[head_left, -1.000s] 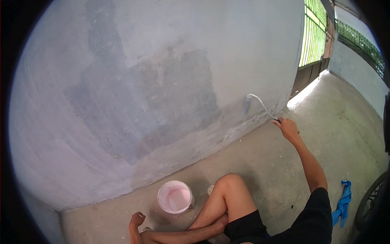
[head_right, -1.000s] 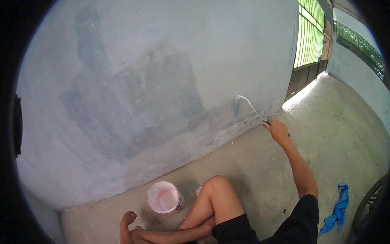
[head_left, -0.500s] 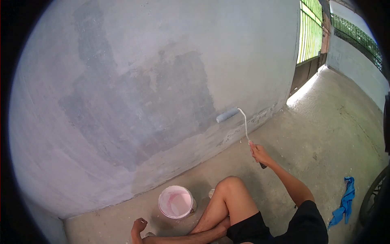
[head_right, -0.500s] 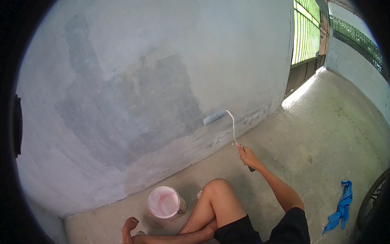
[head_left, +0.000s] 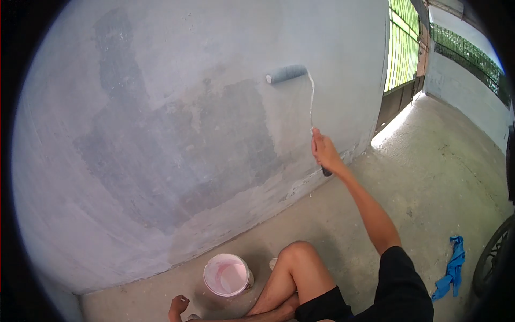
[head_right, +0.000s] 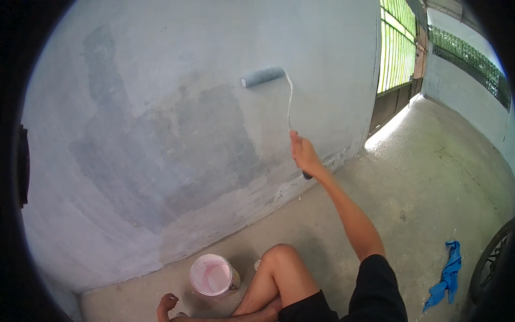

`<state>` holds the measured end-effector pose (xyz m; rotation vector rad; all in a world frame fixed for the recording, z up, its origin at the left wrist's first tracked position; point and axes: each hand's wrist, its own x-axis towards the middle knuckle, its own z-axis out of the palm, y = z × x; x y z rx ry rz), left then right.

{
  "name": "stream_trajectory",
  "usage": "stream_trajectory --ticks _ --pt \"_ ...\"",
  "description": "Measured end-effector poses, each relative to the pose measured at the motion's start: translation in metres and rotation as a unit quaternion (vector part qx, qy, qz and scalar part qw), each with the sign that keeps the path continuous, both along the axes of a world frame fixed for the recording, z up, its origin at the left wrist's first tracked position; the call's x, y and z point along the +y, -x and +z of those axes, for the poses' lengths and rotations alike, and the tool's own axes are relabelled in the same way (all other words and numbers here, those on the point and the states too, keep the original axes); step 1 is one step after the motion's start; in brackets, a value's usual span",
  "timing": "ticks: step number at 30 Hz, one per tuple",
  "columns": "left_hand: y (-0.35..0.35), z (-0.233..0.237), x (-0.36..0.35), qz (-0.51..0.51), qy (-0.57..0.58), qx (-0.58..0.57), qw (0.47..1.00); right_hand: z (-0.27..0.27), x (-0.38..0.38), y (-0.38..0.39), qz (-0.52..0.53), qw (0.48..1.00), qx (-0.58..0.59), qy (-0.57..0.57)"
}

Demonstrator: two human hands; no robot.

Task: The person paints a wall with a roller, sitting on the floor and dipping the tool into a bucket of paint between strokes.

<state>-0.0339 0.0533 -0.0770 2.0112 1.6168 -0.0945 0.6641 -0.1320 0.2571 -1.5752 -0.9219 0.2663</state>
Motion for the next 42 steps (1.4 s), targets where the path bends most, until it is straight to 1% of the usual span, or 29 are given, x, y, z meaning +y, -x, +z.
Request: stream_trajectory --ticks 2,3,5,7,9,11,13,15,16,18,19,21,22,23,24,25,26,28,30,31,33,34,35,36,37,39,40,42 --pt "0.004 -0.011 0.004 0.006 0.005 0.000 1.000 -0.026 0.003 -0.003 -0.012 0.999 -0.030 -0.022" --pt "0.005 -0.012 0.006 0.015 0.007 0.006 1.000 -0.049 0.005 -0.004 -0.012 0.998 -0.051 -0.030" --pt "0.002 -0.007 0.005 0.016 0.008 -0.008 1.000 -0.099 0.000 0.000 -0.021 0.998 -0.057 -0.023" --pt "0.000 -0.005 0.004 0.016 0.011 -0.021 1.000 -0.156 -0.013 0.000 -0.032 0.997 -0.063 0.034" --pt "-0.002 -0.004 0.004 0.003 -0.002 -0.014 1.000 -0.186 -0.038 0.014 -0.003 0.997 -0.041 0.071" --pt "-0.004 -0.004 0.003 0.005 0.002 -0.014 1.000 -0.201 -0.054 0.019 -0.018 0.995 -0.051 0.084" --pt "-0.002 -0.001 0.003 0.008 0.005 -0.013 1.000 -0.200 -0.058 0.021 -0.032 0.993 -0.059 0.097" --pt "-0.004 -0.002 0.003 0.013 0.006 -0.024 1.000 -0.187 -0.059 0.014 -0.039 0.988 -0.099 0.111" --pt "0.001 -0.011 0.007 0.013 0.005 -0.027 1.000 -0.175 -0.057 0.011 -0.040 0.988 -0.102 0.110" --pt "0.008 -0.024 0.015 -0.061 -0.035 -0.018 0.997 -0.148 -0.051 -0.001 -0.037 0.983 -0.151 0.095" --pt "0.007 -0.024 0.015 -0.062 -0.035 -0.020 0.997 -0.130 -0.047 -0.001 -0.037 0.983 -0.152 0.095" --pt "0.003 -0.018 0.013 -0.055 -0.020 -0.010 0.998 -0.086 -0.041 0.004 -0.092 0.966 -0.234 0.051" --pt "0.002 -0.014 0.012 -0.057 -0.018 -0.009 0.998 -0.065 -0.037 0.005 -0.087 0.965 -0.244 0.039" --pt "0.001 -0.009 0.010 -0.025 0.022 -0.018 0.999 -0.046 -0.033 0.007 -0.083 0.964 -0.253 0.026" --pt "-0.001 -0.004 0.010 0.006 0.062 -0.026 0.998 -0.026 -0.031 0.014 -0.085 0.964 -0.251 0.027" --pt "-0.002 -0.001 0.008 0.004 0.063 -0.025 0.998 -0.007 -0.030 0.022 -0.073 0.972 -0.217 0.042" --pt "-0.003 0.002 0.006 0.002 0.060 -0.021 0.998 0.002 -0.027 0.029 -0.061 0.980 -0.182 0.057" --pt "-0.004 0.006 0.004 -0.002 0.056 -0.016 0.998 0.003 -0.018 0.038 -0.064 0.982 -0.170 0.050" --pt "-0.005 0.008 0.003 0.008 0.061 -0.017 0.998 -0.005 -0.014 0.041 -0.063 0.985 -0.158 0.040" --pt "-0.003 0.001 0.005 0.011 0.060 -0.016 0.998 -0.020 -0.010 0.043 -0.061 0.987 -0.147 0.033" --pt "0.004 -0.010 0.006 -0.054 -0.019 -0.012 0.998 -0.053 -0.008 0.050 -0.057 0.989 -0.131 0.027" --pt "0.004 -0.008 0.005 -0.052 -0.019 -0.011 0.998 -0.071 -0.012 0.052 -0.054 0.992 -0.099 0.053" --pt "0.001 -0.006 0.004 -0.021 -0.007 -0.012 1.000 -0.088 -0.018 0.054 -0.052 0.993 -0.068 0.079" --pt "-0.001 -0.005 0.003 0.011 0.005 -0.014 1.000 -0.108 -0.024 0.056 -0.065 0.990 -0.109 0.054" --pt "0.000 -0.005 0.004 0.012 0.005 -0.015 1.000 -0.126 -0.032 0.057 -0.078 0.985 -0.152 0.029" --pt "0.003 -0.010 0.009 -0.056 -0.012 -0.005 0.998 -0.153 -0.056 0.056 -0.070 0.979 -0.115 0.150" --pt "0.001 -0.010 0.009 -0.057 -0.012 -0.006 0.998 -0.167 -0.065 0.054 -0.071 0.979 -0.117 0.151" --pt "0.001 -0.008 0.009 -0.064 -0.017 -0.008 0.998 -0.191 -0.073 0.052 -0.053 0.975 -0.089 0.199"
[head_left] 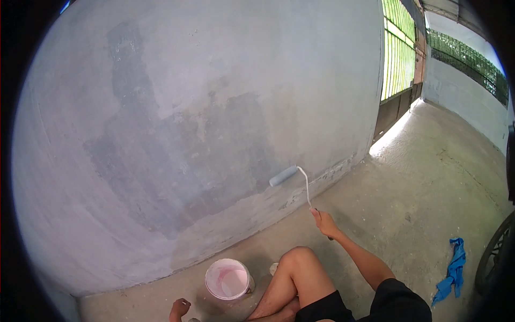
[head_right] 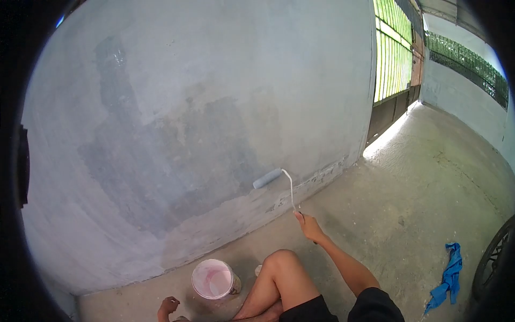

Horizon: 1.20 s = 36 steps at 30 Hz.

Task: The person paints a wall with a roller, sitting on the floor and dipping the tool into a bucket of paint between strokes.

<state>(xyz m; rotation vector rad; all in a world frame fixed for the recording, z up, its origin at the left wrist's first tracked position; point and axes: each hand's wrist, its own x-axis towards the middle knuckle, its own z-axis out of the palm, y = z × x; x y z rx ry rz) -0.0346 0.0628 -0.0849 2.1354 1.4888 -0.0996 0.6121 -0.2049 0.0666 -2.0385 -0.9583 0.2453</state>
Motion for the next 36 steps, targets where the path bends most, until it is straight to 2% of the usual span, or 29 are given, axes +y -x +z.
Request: stream_trajectory --ticks 1,3,5,8,13,16,18,21,24,27,31,33,36 --pt "-0.002 0.001 0.000 0.000 -0.002 -0.001 1.000 -0.004 0.002 0.001 0.000 1.000 -0.001 -0.002" --pt "-0.003 0.001 -0.003 0.072 0.031 -0.016 0.997 -0.004 0.007 0.004 -0.015 0.999 0.035 -0.020" --pt "-0.002 0.001 -0.002 0.071 0.027 -0.018 0.997 0.005 0.015 0.003 -0.007 0.998 0.045 -0.040" --pt "-0.002 0.001 -0.003 0.070 0.033 -0.017 0.997 0.046 0.032 0.001 -0.006 0.995 0.044 -0.087" --pt "-0.006 0.003 -0.003 0.067 0.042 -0.017 0.997 0.136 0.064 -0.014 -0.038 0.984 -0.046 -0.168" --pt "-0.006 0.005 -0.003 0.072 0.041 -0.008 0.997 0.188 0.069 -0.018 -0.029 0.984 -0.030 -0.175" --pt "-0.004 0.001 -0.003 0.063 0.032 -0.017 0.997 0.207 0.074 -0.016 -0.023 0.973 -0.048 -0.225" --pt "-0.002 -0.001 -0.003 0.072 0.032 -0.013 0.997 0.213 0.074 -0.010 -0.013 0.975 -0.019 -0.219" --pt "-0.003 -0.001 -0.003 0.070 0.029 -0.007 0.997 0.185 0.075 -0.009 -0.013 0.982 0.027 -0.185" --pt "-0.004 0.005 -0.006 0.075 0.044 -0.008 0.996 0.138 0.074 -0.008 -0.029 0.983 -0.032 -0.180" --pt "-0.003 0.004 -0.005 0.071 0.044 0.000 0.996 0.076 0.050 -0.002 -0.023 0.991 -0.001 -0.131" --pt "0.003 -0.006 0.001 0.009 0.010 -0.014 1.000 0.046 0.036 -0.004 -0.016 0.994 -0.033 -0.103" --pt "-0.002 -0.002 -0.002 0.068 0.043 -0.006 0.997 0.017 0.023 -0.010 -0.007 0.991 -0.061 -0.115"
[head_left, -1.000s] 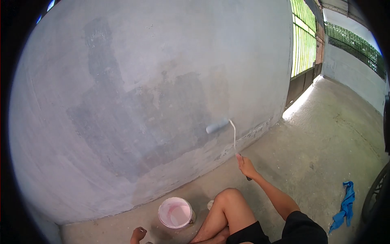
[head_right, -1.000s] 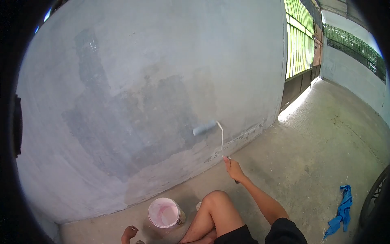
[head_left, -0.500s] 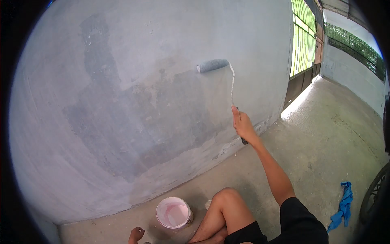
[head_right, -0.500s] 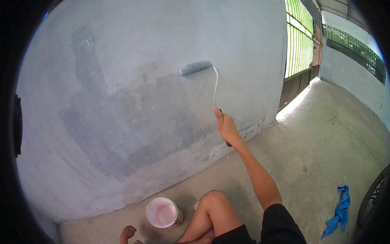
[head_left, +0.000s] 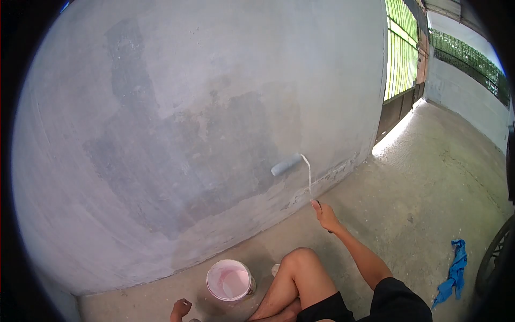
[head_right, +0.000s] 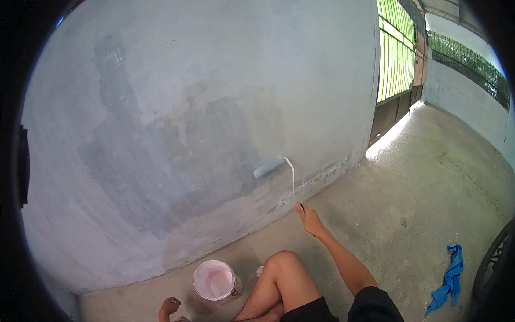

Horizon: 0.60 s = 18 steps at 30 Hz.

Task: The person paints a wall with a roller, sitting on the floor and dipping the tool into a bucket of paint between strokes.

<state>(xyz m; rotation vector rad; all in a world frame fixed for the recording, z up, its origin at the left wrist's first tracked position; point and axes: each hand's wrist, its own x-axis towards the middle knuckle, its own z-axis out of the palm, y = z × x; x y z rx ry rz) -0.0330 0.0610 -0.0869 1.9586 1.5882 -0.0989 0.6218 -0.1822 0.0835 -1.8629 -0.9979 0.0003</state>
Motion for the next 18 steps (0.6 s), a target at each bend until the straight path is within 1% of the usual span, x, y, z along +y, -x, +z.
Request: stream_trajectory --ticks 1,3,4,6,7,9,11,13,15,16,18 --pt "-0.001 0.001 -0.001 0.000 -0.002 0.000 1.000 0.000 -0.003 -0.002 0.000 1.000 0.000 -0.002" --pt "-0.001 0.002 -0.001 0.004 0.000 0.010 1.000 0.004 -0.006 -0.002 0.004 0.996 0.064 0.067" --pt "-0.001 0.002 -0.001 0.006 -0.002 0.009 1.000 0.009 -0.003 -0.001 0.006 0.996 0.062 0.066" --pt "-0.001 0.001 0.000 0.009 0.002 0.010 1.000 0.021 0.009 0.000 0.003 0.994 0.105 0.038" --pt "-0.002 0.000 0.001 0.010 0.002 0.008 1.000 0.033 0.016 0.000 0.003 0.994 0.103 0.038" --pt "-0.003 0.000 0.001 0.012 0.007 0.010 1.000 0.063 0.032 -0.006 -0.003 0.997 0.081 -0.006" --pt "-0.003 0.000 0.001 0.012 0.008 0.004 1.000 0.119 0.037 0.001 -0.006 0.996 0.081 -0.030" --pt "-0.004 0.002 0.000 0.012 0.007 -0.005 1.000 0.151 0.049 -0.017 -0.024 0.998 0.016 -0.058" --pt "-0.004 0.002 0.000 0.002 -0.006 -0.003 1.000 0.197 0.048 -0.015 -0.020 0.998 0.010 -0.065" --pt "-0.006 0.003 -0.001 0.003 -0.007 -0.004 1.000 0.214 0.045 -0.010 -0.016 0.997 0.006 -0.072" --pt "-0.005 0.005 -0.002 0.005 0.001 -0.001 1.000 0.229 0.043 -0.007 -0.012 0.997 0.012 -0.072"
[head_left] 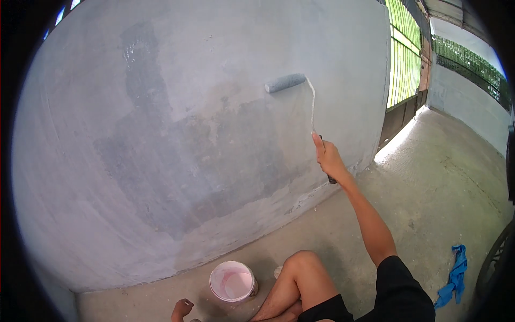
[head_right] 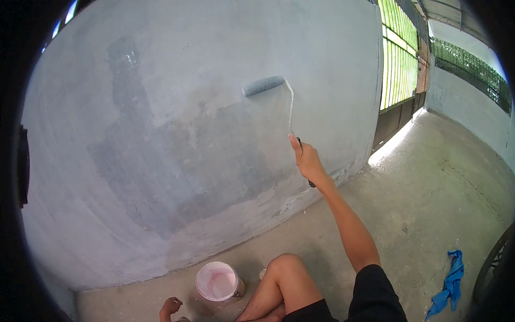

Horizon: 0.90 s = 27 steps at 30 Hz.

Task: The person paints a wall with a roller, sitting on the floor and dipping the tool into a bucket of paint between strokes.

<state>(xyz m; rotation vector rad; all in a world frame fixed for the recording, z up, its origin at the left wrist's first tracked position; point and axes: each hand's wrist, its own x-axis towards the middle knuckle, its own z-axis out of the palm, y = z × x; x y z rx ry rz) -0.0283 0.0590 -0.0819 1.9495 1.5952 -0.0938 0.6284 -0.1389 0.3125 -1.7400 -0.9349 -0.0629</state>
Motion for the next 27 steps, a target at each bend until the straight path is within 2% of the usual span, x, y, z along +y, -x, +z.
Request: stream_trajectory --ticks 2,6,8,10,14,15,17,19,20,22,25,26,27 --pt "0.001 -0.002 0.002 0.002 0.004 0.006 1.000 -0.001 0.003 0.003 0.009 1.000 0.007 -0.002" --pt "0.000 -0.001 0.001 0.010 0.017 0.004 1.000 -0.050 0.002 0.009 -0.013 0.999 0.022 0.039" --pt "-0.003 0.004 -0.001 0.019 0.021 0.004 1.000 -0.083 -0.004 0.013 -0.032 0.998 -0.041 0.021" --pt "0.001 0.004 -0.002 0.025 0.026 0.003 0.999 -0.106 -0.017 0.018 -0.027 0.997 0.005 0.072" --pt "0.003 -0.002 0.004 -0.019 -0.009 -0.001 1.000 -0.121 -0.028 0.031 -0.010 0.997 0.013 0.079" --pt "0.003 -0.004 0.004 -0.050 -0.029 0.000 0.998 -0.119 -0.027 0.042 0.008 0.997 0.054 0.053" --pt "0.006 -0.010 0.005 -0.034 -0.024 0.000 0.999 -0.109 -0.023 0.064 0.027 0.995 0.095 0.027" --pt "0.008 -0.012 0.005 -0.016 -0.021 -0.001 1.000 -0.094 -0.015 0.089 0.144 0.960 0.241 0.004" --pt "0.009 -0.014 0.006 -0.025 -0.025 -0.002 0.999 -0.088 -0.011 0.102 0.148 0.959 0.240 0.003" --pt "0.012 -0.014 0.006 -0.029 -0.032 -0.003 0.999 -0.078 0.001 0.126 0.253 0.936 0.244 -0.009" --pt "0.007 -0.005 0.001 -0.023 -0.034 -0.004 0.999 -0.074 0.018 0.162 0.294 0.934 0.202 -0.009" --pt "0.005 0.002 -0.002 0.007 -0.008 -0.004 1.000 -0.076 0.024 0.171 0.296 0.934 0.201 -0.007" --pt "0.004 0.003 -0.003 0.036 0.018 -0.003 0.999 -0.080 0.029 0.179 0.326 0.912 0.250 -0.010"
